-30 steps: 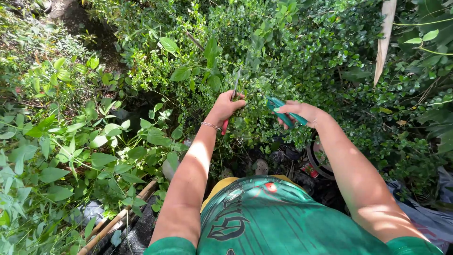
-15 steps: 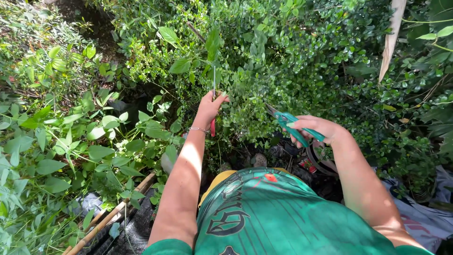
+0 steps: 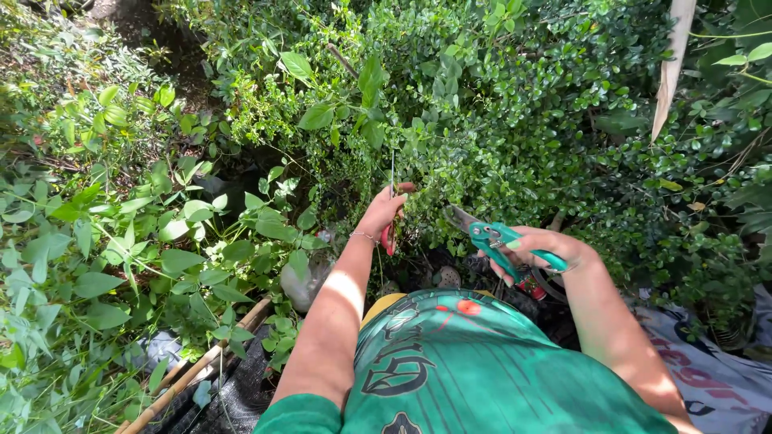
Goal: The person uses green pruning shears to cut branches and leaves from a dense green bush. They hold the branches with their left hand while cutting with the right hand, repeatedly trimming the foliage in an outdoor garden setting.
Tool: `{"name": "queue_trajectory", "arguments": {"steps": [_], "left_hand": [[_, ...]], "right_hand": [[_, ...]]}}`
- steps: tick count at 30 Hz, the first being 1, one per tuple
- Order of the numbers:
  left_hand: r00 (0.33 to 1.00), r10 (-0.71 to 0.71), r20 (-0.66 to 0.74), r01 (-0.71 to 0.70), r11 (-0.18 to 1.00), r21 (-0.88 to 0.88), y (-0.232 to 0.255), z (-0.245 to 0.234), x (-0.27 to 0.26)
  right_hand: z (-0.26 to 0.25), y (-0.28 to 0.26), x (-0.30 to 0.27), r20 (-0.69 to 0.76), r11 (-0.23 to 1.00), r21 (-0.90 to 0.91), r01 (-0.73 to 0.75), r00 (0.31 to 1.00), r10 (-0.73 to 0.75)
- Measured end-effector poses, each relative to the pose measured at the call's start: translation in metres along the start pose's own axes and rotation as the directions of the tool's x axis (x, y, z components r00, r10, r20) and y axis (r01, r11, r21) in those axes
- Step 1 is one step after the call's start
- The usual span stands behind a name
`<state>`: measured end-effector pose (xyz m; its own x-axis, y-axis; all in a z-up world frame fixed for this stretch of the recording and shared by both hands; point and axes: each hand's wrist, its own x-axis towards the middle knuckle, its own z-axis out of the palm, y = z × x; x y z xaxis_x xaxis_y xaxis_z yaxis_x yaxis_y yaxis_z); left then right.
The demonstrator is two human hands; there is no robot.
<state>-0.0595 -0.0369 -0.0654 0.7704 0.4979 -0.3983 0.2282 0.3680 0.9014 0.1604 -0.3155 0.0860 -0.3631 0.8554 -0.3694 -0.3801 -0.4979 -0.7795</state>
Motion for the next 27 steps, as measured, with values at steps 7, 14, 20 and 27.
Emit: {"name": "queue_trajectory", "arguments": {"steps": [7, 14, 20, 27], "left_hand": [[1.000, -0.006, 0.002, 0.005, 0.991, 0.135, -0.061, -0.001, 0.065], [0.985, -0.018, 0.174, 0.008, 0.998, 0.058, -0.062, 0.017, 0.034], [0.991, -0.128, 0.047, 0.135, 0.962, -0.236, -0.107, 0.044, 0.016], [0.993, -0.061, -0.105, 0.070, 0.994, 0.088, -0.065, 0.061, -0.015]], "right_hand": [[0.025, 0.001, 0.032, -0.074, 0.977, 0.076, 0.200, 0.978, -0.194], [0.033, -0.043, 0.082, -0.214, 0.940, 0.233, 0.248, 0.956, -0.199], [0.003, -0.016, 0.101, -0.343, 0.951, 0.255, -0.173, 0.903, 0.257], [0.005, 0.016, 0.053, -0.578, 0.879, 0.089, -0.469, 0.694, 0.429]]}}
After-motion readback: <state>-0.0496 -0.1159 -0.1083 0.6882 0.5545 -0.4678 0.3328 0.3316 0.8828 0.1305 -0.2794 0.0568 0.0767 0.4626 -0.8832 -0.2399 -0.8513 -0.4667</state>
